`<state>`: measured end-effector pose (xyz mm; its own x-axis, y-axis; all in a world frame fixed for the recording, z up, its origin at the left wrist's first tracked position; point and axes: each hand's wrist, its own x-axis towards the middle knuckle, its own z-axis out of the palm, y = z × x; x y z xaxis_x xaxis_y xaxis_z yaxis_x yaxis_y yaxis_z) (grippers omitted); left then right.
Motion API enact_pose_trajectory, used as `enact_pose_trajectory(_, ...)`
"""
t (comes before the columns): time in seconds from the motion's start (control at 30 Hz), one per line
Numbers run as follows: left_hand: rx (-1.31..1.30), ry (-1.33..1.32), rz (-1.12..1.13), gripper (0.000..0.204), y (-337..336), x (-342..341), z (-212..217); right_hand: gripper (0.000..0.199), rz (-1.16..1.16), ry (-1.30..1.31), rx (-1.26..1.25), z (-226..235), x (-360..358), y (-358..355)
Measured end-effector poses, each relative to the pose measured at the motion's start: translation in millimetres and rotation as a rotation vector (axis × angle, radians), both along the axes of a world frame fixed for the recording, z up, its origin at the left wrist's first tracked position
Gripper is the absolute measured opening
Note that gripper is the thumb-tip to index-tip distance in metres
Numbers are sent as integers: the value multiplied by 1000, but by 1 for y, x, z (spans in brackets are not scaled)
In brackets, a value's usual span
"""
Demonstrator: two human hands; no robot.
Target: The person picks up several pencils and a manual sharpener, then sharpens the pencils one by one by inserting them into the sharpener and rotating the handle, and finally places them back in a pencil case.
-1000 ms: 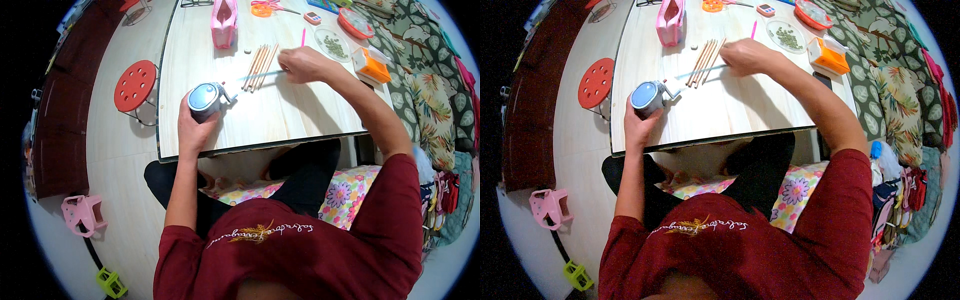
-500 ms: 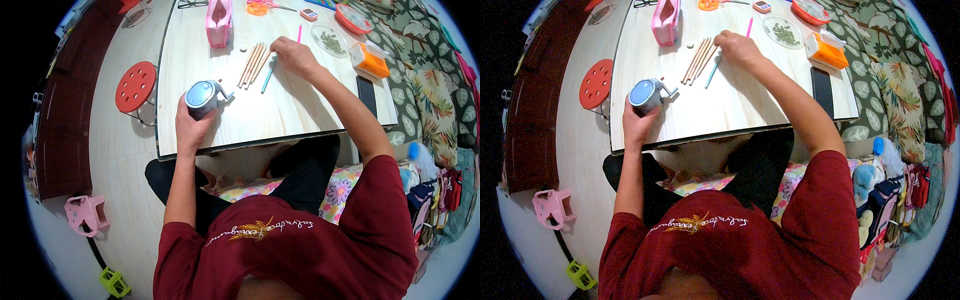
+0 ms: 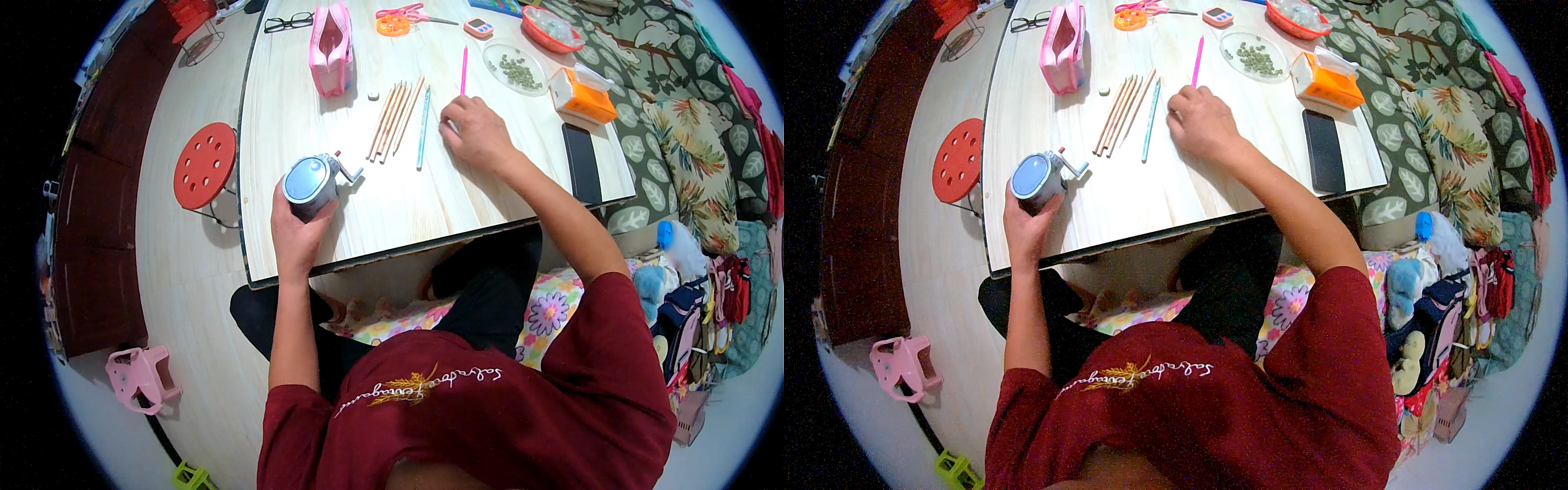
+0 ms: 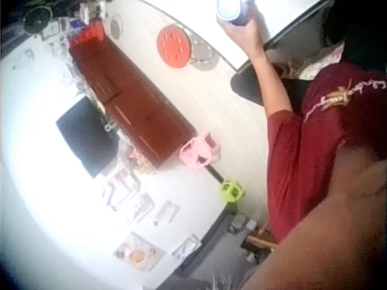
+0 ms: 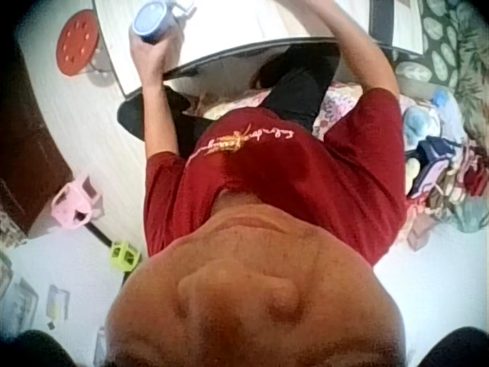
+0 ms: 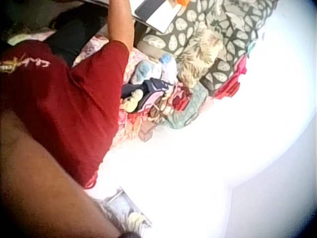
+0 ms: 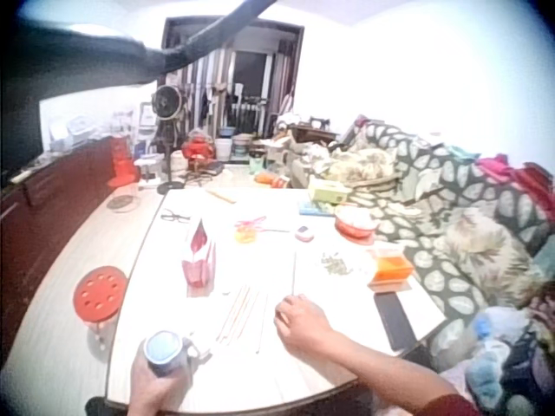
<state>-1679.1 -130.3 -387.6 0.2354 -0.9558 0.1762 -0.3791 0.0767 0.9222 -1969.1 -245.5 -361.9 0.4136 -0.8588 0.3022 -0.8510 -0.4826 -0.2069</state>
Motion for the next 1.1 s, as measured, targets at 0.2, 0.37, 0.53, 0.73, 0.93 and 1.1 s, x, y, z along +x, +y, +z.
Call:
enact_pose_trajectory(0.2, -6, -46, -10, 62, 0, 2, -2, 37, 265, -1, -152, 4, 15, 22)
enact_pose_trajectory(0.37, -6, 27, -26, 63, 2, 0, 1, 29, 206, -98, -121, -10, 15, 36)
enact_pose_trajectory(0.53, 28, -13, -15, 64, 1, 0, 3, 23, 43, -51, -263, -21, -17, -18)
enact_pose_trajectory(0.73, 26, 14, -5, 65, 1, 0, 1, 34, -157, -79, -387, -20, -20, -63)
enact_pose_trajectory(0.93, 7, -6, -17, 65, 1, 0, 2, 28, -412, -42, -299, -43, -22, -113)
enact_pose_trajectory(1.1, 14, -20, -12, 64, 2, -1, 5, 16, -481, 91, -199, -38, -24, -120)
